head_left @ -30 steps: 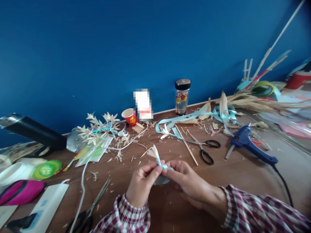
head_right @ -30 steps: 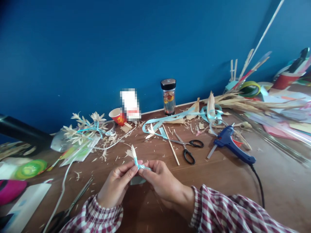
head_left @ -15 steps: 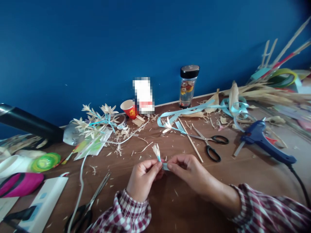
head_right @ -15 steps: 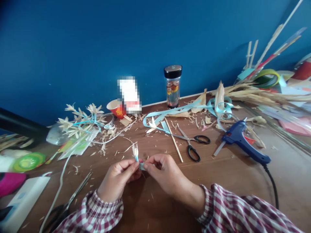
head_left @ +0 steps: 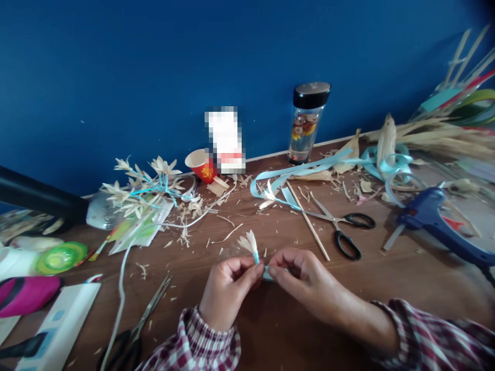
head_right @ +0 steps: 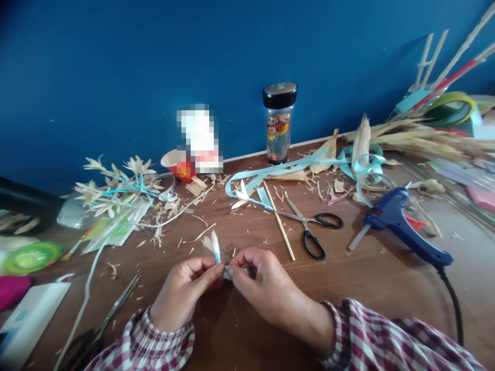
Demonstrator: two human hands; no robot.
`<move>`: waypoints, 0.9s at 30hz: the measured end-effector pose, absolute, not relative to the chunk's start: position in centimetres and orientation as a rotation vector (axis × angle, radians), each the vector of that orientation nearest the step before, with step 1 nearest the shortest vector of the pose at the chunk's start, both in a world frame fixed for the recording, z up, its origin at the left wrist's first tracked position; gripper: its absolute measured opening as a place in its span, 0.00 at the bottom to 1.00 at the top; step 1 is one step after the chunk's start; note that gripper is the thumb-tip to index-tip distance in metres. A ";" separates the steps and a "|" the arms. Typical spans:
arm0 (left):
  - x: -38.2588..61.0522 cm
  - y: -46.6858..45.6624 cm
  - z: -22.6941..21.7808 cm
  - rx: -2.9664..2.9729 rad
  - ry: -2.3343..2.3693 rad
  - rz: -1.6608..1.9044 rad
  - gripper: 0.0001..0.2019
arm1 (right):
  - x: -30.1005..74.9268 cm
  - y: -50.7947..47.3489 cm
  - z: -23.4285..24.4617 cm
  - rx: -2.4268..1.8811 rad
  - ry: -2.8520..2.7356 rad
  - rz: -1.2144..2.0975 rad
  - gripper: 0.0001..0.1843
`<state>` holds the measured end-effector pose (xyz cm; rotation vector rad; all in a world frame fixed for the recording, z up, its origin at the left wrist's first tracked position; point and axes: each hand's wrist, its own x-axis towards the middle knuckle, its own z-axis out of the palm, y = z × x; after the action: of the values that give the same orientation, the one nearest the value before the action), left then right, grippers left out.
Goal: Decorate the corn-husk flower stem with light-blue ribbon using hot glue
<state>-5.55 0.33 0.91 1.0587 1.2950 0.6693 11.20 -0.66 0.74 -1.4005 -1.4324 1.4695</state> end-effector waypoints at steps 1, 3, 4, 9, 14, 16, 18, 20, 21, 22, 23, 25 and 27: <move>-5.6 0.3 0.8 1.051 1.292 0.665 0.12 | 11.2 -0.7 0.8 -1.412 -1.444 1.469 0.09; -5.7 0.3 0.6 1.040 1.282 0.670 0.11 | 11.2 -0.7 0.9 -1.422 -1.470 1.463 0.09; -5.8 0.3 0.4 1.031 1.274 0.685 0.10 | 11.2 -0.7 1.0 -1.417 -1.481 1.461 0.09; -5.9 0.3 0.0 0.937 1.214 0.744 0.11 | 11.0 -0.8 1.0 -1.392 -1.462 1.474 0.07; -5.7 0.2 -0.1 0.968 1.258 0.749 0.11 | 10.6 -1.1 0.7 -1.401 -1.448 1.476 0.05; -5.6 0.2 -0.3 1.003 1.300 0.762 0.11 | 10.6 -1.3 0.6 -1.411 -1.482 1.438 0.04; -5.6 0.2 -0.5 1.003 1.306 0.772 0.11 | 10.6 -1.4 0.6 -1.403 -1.521 1.391 0.04; -5.7 0.2 -0.6 0.981 1.264 0.765 0.11 | 10.6 -1.4 0.6 -1.391 -1.551 1.352 0.04; -5.7 0.3 -0.6 0.967 1.235 0.757 0.10 | 10.6 -1.4 0.6 -1.391 -1.563 1.339 0.04; -5.7 0.3 -0.6 0.951 1.208 0.752 0.10 | 10.6 -1.3 0.6 -1.395 -1.572 1.333 0.04; -5.6 0.3 -0.6 0.934 1.189 0.753 0.10 | 10.6 -1.3 0.6 -1.399 -1.579 1.330 0.04; -5.6 0.3 -0.5 0.917 1.181 0.769 0.10 | 10.7 -1.2 0.6 -1.407 -1.602 1.311 0.04; -5.5 0.2 -0.4 0.953 1.212 0.778 0.10 | 10.7 -1.3 0.7 -1.414 -1.651 1.250 0.04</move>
<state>-5.48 0.22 -0.42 0.9526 1.2120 0.7777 10.72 -1.29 0.68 -1.4137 -1.6505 1.2504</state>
